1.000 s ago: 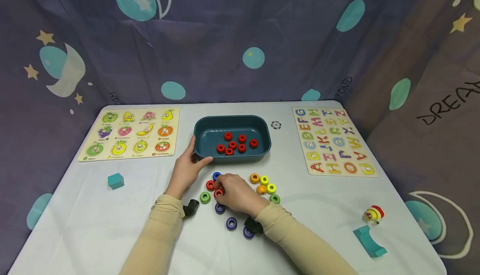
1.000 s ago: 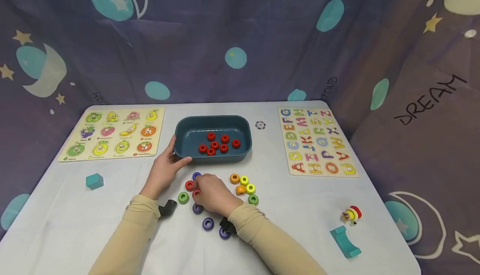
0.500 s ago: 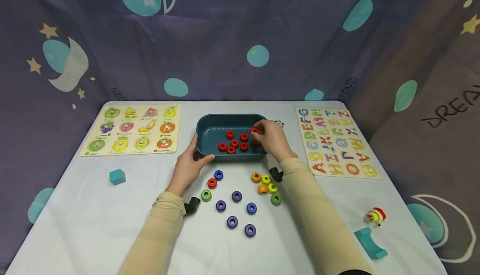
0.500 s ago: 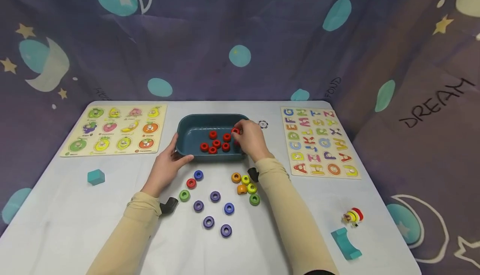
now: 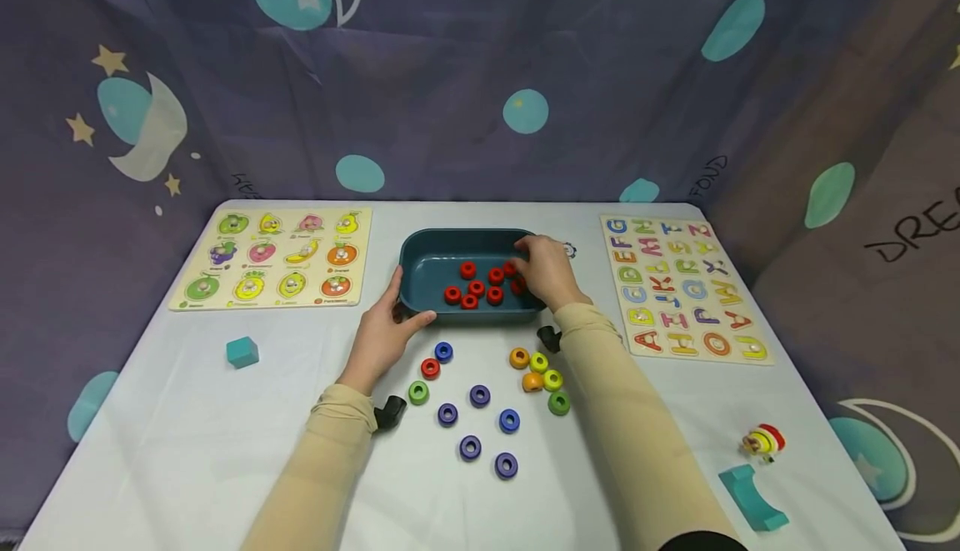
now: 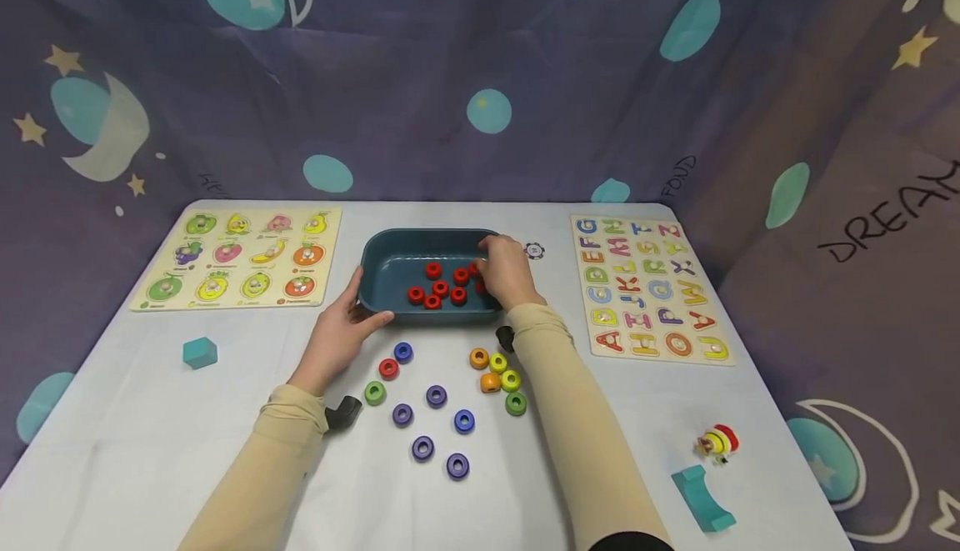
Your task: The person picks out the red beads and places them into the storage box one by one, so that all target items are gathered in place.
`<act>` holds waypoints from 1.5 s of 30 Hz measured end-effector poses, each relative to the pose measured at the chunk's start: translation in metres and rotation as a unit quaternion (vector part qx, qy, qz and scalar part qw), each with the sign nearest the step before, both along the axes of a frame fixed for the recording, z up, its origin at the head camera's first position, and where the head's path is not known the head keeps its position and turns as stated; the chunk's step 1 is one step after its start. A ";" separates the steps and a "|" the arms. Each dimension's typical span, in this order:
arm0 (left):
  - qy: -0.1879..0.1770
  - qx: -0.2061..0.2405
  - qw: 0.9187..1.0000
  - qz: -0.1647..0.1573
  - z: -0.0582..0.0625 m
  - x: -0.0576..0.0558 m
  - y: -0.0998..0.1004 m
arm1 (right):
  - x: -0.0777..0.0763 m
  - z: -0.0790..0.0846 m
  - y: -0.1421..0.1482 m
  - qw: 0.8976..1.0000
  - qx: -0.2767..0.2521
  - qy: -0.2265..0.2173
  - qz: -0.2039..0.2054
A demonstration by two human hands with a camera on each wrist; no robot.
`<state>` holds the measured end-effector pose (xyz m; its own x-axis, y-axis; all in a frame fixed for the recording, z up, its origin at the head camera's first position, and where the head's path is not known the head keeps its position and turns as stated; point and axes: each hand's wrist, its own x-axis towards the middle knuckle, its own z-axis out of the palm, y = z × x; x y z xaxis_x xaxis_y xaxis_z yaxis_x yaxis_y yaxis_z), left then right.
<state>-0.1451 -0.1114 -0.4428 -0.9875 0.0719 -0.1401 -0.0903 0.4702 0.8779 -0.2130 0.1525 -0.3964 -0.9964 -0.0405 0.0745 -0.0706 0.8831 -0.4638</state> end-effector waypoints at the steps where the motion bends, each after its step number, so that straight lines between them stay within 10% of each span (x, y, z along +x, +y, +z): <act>1: 0.001 0.000 1.000 0.000 0.000 0.000 0.000 | 0.001 0.001 -0.001 1.000 -0.004 0.001 0.001; 11: 0.000 -0.002 1.000 0.006 -0.001 0.001 -0.002 | 0.047 0.023 -0.032 0.993 -0.024 0.045 0.102; 21: 0.019 -0.006 1.000 0.001 0.000 0.000 -0.005 | 0.100 0.011 -0.079 0.949 -0.004 -0.054 0.311; 45: 0.025 -0.008 1.000 -0.008 -0.002 -0.001 -0.002 | 0.104 -0.013 -0.090 0.950 0.043 -0.078 0.298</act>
<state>-0.1457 -0.1135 -0.4446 -0.9920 0.0867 -0.0918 -0.0384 0.4851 0.8736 -0.1086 0.0624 -0.4098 -0.7937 -0.5996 -0.1025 -0.5055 0.7439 -0.4372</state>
